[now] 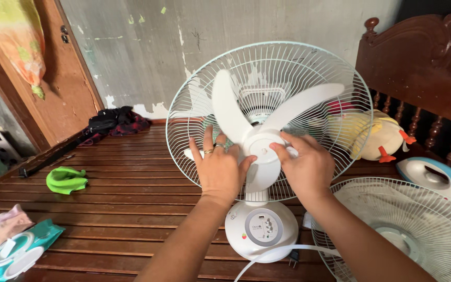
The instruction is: The person assembles a white pedestal fan by attaching the front grille, inserting the fan blades, securing the central hub, and fastening the rear grille. They use a screwdriver to tighten the grille screws and complete the assembly.
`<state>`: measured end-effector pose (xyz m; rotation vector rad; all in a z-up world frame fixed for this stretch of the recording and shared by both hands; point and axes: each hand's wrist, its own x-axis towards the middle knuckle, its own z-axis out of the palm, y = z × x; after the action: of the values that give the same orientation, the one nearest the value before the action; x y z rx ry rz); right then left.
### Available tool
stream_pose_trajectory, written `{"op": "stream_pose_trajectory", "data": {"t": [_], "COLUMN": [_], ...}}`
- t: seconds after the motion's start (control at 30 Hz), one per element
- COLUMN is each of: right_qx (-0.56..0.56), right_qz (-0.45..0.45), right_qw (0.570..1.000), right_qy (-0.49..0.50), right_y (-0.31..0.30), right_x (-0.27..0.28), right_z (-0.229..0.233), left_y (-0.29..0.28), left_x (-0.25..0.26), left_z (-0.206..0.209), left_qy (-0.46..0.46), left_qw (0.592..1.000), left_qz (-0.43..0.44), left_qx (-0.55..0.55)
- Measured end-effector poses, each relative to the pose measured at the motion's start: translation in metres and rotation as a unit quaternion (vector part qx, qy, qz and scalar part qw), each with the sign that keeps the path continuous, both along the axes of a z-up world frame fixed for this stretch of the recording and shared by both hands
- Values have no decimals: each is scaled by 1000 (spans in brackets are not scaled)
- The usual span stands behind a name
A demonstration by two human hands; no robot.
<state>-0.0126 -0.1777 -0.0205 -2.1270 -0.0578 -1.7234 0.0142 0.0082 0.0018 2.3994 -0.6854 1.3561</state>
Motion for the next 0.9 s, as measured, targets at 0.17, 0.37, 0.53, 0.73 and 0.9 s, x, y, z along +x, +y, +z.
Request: {"op": "stream_pose_trajectory", "data": {"t": [0.17, 0.37, 0.53, 0.73, 0.9], "right_qx": [198, 611, 353, -59, -143], "right_qz": [174, 515, 440, 126, 103], "right_qw": [964, 597, 823, 986, 978], "right_qy": [-27, 73, 69, -89, -108], "right_y": [0, -19, -4, 19, 22], "right_x": [9, -3, -7, -12, -9], "right_z": [-15, -51, -48, -17, -13], "left_y": [-3, -5, -14, -13, -9], "left_x": [16, 25, 19, 14, 16], "left_z": [-11, -15, -13, -11, -7], "left_qy": [64, 29, 55, 49, 38], "left_qw": [995, 992, 992, 994, 995], "left_qz": [-56, -93, -65, -64, -75], "left_qx": [-48, -79, -91, -73, -51]}}
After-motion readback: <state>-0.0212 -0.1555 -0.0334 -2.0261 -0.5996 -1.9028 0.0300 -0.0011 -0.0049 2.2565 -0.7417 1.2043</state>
